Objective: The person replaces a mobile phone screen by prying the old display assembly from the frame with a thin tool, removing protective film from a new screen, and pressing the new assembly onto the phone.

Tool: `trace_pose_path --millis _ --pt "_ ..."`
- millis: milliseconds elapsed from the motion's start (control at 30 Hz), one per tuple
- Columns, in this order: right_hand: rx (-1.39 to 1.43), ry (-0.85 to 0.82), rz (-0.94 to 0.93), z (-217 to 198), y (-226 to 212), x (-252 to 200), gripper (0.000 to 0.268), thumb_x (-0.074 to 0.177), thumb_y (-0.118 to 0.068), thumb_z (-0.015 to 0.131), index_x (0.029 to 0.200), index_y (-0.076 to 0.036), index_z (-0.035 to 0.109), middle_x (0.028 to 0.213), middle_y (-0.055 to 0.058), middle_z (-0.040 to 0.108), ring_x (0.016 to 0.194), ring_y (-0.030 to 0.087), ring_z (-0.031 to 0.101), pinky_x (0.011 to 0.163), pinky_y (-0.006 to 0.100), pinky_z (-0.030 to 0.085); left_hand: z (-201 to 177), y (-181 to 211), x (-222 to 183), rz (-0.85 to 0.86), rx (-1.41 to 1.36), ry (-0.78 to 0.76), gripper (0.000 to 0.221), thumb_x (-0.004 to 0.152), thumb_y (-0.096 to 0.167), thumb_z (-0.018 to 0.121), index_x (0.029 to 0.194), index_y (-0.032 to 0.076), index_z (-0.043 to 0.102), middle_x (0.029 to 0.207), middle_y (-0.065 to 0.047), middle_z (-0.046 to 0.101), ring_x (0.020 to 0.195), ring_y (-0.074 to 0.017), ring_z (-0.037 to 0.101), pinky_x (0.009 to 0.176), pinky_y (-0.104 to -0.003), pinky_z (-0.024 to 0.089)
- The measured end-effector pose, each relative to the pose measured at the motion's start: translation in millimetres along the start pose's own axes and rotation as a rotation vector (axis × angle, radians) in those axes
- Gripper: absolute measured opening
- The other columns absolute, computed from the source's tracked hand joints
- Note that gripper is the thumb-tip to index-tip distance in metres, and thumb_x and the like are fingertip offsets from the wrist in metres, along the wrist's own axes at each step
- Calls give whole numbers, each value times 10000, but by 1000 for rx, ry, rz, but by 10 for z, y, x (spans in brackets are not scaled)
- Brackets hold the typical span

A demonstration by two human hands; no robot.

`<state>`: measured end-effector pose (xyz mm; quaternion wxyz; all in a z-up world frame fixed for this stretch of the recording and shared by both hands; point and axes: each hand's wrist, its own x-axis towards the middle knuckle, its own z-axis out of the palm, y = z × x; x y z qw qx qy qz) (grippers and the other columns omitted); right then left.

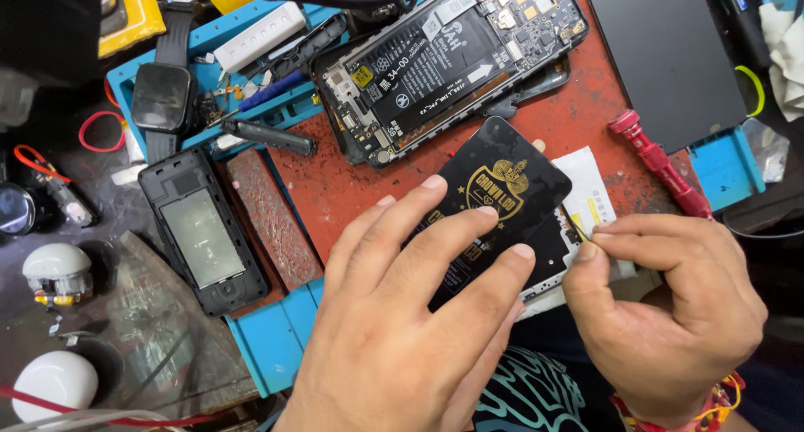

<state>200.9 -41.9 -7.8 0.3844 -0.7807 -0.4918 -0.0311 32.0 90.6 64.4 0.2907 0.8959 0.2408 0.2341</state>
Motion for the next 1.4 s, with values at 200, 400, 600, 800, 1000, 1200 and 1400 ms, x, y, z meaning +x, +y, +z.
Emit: trace_pose_path --millis 200,400,600,800,1000,1200,1400 --pt "-27 14 -14 64 -23 33 160 933 50 804 989 -37 683 1016 51 727 886 180 653 821 262 469 -10 -74 61 16 75 -60 387 841 245 772 1192 98 700 1311 -148 603 1324 -401 517 1093 -568 402" --pt "-54 12 -10 89 -46 54 164 924 51 800 988 -42 682 1003 43 722 861 176 634 806 261 458 19 -143 10 -46 62 -48 454 828 265 777 1232 78 690 1385 -191 550 1329 -406 512 1073 -539 424" --pt "-80 10 5 94 -39 31 168 922 48 806 995 -43 685 1002 43 720 867 172 636 800 258 462 29 -168 -22 -47 52 -43 427 836 275 784 1225 121 700 1396 -190 541 1340 -404 511 1081 -543 424" --pt "-82 5 1 79 -25 22 171 937 42 812 1011 -46 686 1029 48 725 890 173 638 819 259 468 92 -113 105 47 61 -92 465 801 345 813 1198 130 702 1430 -198 523 1395 -415 449 1145 -603 351" --pt "-90 -8 2 63 -53 45 178 937 37 818 999 -56 679 1037 40 730 913 177 648 846 264 464 141 -86 266 144 68 -176 673 688 400 836 1242 58 668 1531 -214 440 1460 -401 379 1196 -628 297" --pt "-117 -18 0 48 -74 74 174 921 28 824 989 -54 686 1028 41 729 949 182 679 854 272 461 170 -90 340 178 97 -231 800 643 432 833 1284 -6 644 1603 -197 360 1506 -374 327 1221 -631 270" --pt "-113 -52 -7 -16 -50 77 164 908 -6 829 1023 -47 718 1037 65 729 944 193 683 851 282 473 201 -99 349 186 121 -237 802 658 428 832 1291 -27 643 1604 -191 355 1497 -369 332 1225 -626 267"
